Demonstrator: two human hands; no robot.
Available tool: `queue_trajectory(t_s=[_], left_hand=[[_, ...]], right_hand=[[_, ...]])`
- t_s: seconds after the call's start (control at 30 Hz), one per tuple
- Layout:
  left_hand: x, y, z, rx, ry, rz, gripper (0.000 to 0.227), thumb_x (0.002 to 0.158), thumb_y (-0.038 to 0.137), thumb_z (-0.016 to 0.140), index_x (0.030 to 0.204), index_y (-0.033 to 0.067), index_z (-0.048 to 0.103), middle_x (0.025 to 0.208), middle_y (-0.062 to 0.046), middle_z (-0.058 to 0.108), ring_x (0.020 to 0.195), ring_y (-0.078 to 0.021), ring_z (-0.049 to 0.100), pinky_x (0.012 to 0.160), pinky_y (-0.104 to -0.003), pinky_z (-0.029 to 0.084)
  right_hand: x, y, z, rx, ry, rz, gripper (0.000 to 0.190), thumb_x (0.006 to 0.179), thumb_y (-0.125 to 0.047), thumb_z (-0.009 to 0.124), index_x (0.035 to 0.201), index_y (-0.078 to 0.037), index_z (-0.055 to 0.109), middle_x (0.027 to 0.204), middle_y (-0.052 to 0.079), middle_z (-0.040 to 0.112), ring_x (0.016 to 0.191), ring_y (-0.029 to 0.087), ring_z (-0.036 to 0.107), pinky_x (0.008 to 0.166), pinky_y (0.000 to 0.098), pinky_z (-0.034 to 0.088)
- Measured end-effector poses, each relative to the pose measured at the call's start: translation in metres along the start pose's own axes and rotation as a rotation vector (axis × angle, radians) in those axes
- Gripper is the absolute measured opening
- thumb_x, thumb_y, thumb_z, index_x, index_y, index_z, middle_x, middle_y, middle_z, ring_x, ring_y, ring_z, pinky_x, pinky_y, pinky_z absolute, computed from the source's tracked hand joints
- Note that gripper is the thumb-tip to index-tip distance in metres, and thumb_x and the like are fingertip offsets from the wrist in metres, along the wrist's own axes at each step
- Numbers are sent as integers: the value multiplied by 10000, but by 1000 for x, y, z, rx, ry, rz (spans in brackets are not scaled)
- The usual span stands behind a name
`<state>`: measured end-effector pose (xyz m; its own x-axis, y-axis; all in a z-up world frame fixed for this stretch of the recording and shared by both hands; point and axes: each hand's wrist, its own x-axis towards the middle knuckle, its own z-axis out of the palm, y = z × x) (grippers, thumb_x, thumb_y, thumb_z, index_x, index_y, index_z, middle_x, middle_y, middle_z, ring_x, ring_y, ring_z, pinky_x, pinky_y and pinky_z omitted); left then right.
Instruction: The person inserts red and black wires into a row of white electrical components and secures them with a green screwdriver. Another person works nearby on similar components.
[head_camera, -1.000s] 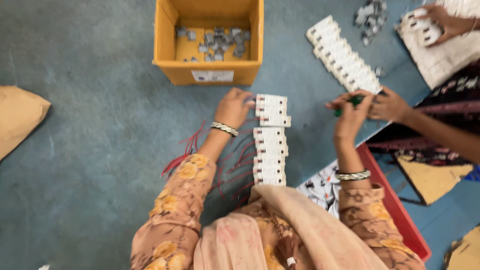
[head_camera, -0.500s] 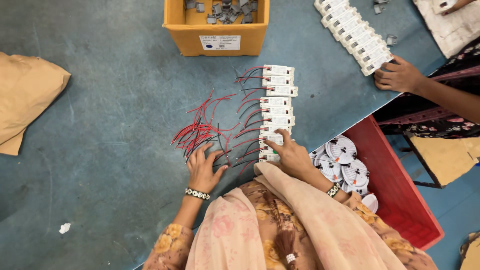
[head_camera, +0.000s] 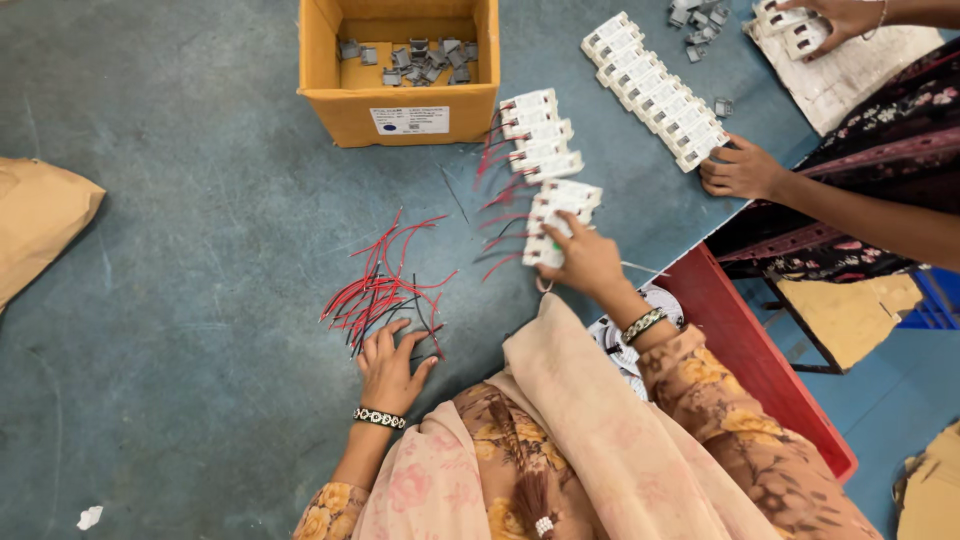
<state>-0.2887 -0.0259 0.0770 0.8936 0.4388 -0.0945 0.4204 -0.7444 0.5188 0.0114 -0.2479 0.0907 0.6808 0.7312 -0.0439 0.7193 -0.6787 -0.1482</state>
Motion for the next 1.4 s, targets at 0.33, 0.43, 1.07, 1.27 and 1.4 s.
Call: queue_trajectory(t_s=[0.33,0.43,1.07,1.27,1.4], left_hand=[[21,-7,2,-13,51,44,447,779,365,806,1187,217,701,1395,-51,527,1315,-331,422,1040,-532,333],[25,2,0,-19,39,34,518,736,385,836,1205,221,690,1410,-50,518,1330,-332,408,1059,-536,329],[60,-52,16,141,290,56,288,874,319,805,1124,238,685,1260,-35,580,1242,-300,499,1056,-515,354],[120,-35,-1,205,451,93,907,596,589,901,1325,156,582,1360,-228,460,1246,-458,409,1037,-609,297],[144,-35,22,197,294,-77,827,700,445,870,1399,140,552,1325,-146,508,1240,-366,462,1030,-564,323]], right_hand=[[43,100,-24,20,224,80,503,835,-459,821,1223,-158,711,1251,80,623,890,304,706,695,427,556],[16,107,-24,158,372,138,324,936,-314,803,1189,-133,712,1221,99,623,952,310,696,764,422,554],[-124,20,19,389,308,149,161,957,-180,738,1064,-59,736,999,147,680,882,344,663,784,426,532],[-131,-1,8,500,261,224,203,914,-233,732,1043,-76,741,952,134,681,788,315,665,694,404,536],[-132,-11,-1,528,80,337,289,917,-267,680,1166,-121,683,1006,90,697,735,291,676,693,404,541]])
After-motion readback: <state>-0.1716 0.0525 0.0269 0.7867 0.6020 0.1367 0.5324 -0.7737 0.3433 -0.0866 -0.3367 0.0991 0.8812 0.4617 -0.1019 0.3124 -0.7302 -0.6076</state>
